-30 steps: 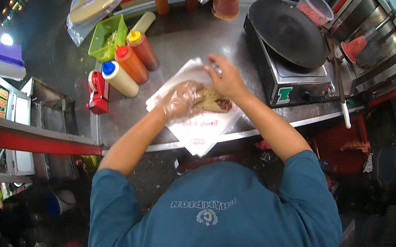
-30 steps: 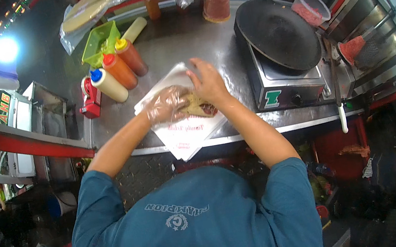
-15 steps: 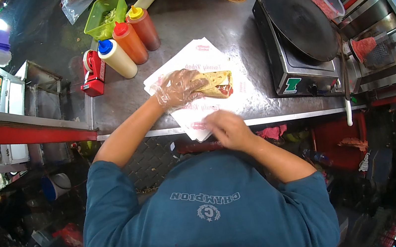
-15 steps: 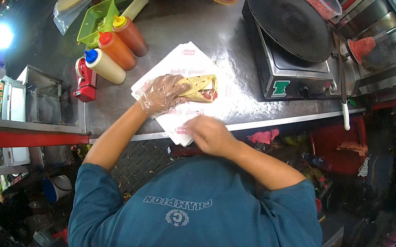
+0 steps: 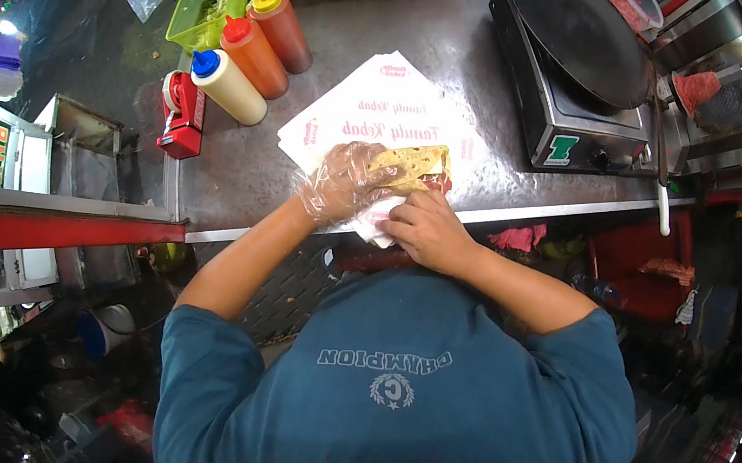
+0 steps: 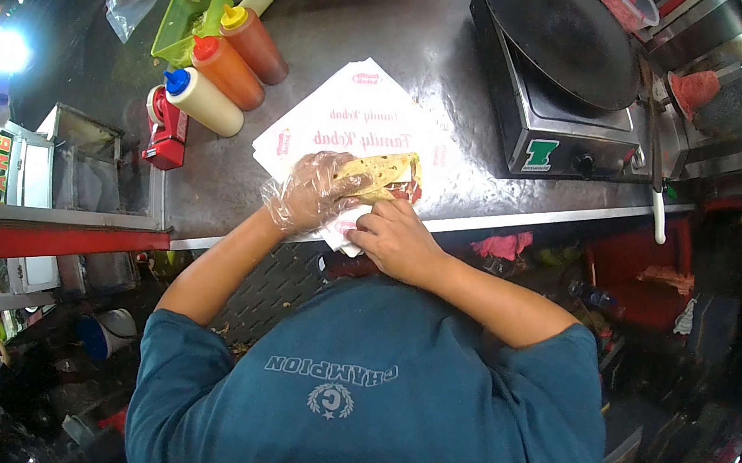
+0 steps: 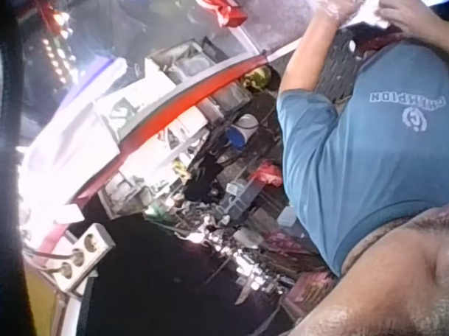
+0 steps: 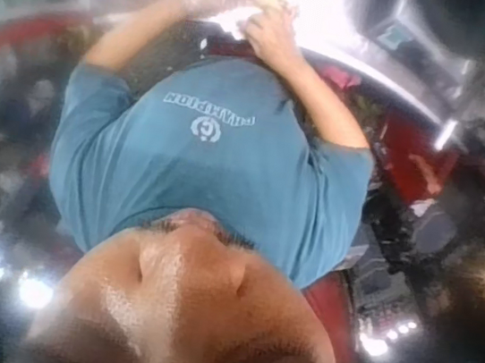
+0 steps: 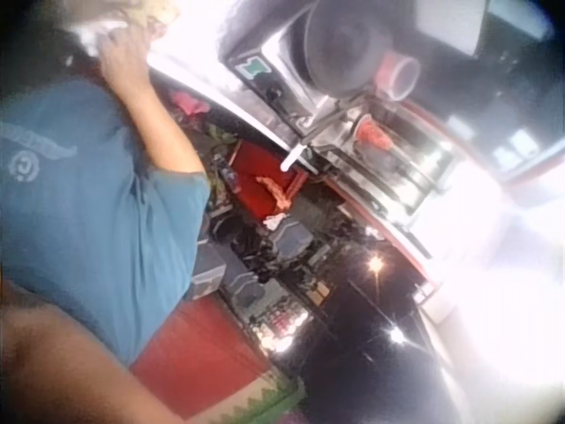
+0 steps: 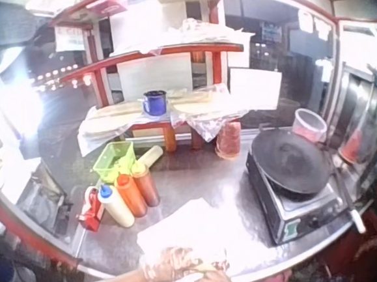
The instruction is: The person assembles a street food item by placing cooked meat onto a flatbread, adding shredded vegetables, and drizzling multiple sauces. They then wrap the item in paper, place it in a plastic bag, and hand it to a customer. Finally, they clean the countertop with a cloth.
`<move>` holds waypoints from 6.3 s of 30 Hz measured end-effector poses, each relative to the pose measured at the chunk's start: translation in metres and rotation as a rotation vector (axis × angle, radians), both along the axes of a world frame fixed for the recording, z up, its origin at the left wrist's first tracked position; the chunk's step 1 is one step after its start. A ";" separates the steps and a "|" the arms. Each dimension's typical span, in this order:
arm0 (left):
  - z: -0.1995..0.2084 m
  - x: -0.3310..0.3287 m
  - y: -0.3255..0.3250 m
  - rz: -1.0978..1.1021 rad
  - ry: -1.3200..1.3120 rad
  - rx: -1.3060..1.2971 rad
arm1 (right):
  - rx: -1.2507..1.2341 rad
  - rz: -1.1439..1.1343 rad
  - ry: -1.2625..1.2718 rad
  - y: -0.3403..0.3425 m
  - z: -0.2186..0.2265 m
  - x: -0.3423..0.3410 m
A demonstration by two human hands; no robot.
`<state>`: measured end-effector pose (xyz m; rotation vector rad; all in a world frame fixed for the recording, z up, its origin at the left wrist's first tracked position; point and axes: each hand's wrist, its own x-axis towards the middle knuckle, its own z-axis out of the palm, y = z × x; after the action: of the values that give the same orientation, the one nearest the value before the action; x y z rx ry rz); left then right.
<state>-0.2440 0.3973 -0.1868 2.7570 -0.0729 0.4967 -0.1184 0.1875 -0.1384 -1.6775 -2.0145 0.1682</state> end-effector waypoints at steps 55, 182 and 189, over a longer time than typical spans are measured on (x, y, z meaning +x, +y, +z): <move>-0.003 -0.049 0.006 0.895 -0.107 -1.742 | -0.076 -0.191 -0.165 0.080 -0.005 0.061; 0.033 -0.039 -0.009 0.428 0.287 -0.213 | -0.492 -0.339 -0.215 0.210 0.006 0.089; 0.037 -0.046 -0.001 0.264 0.135 -0.582 | -0.555 -0.342 -0.174 0.210 0.017 0.083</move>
<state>-0.2895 0.3963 -0.1494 2.2221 0.4079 0.3267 -0.0357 0.3971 -0.1210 -2.4264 -1.8660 0.5115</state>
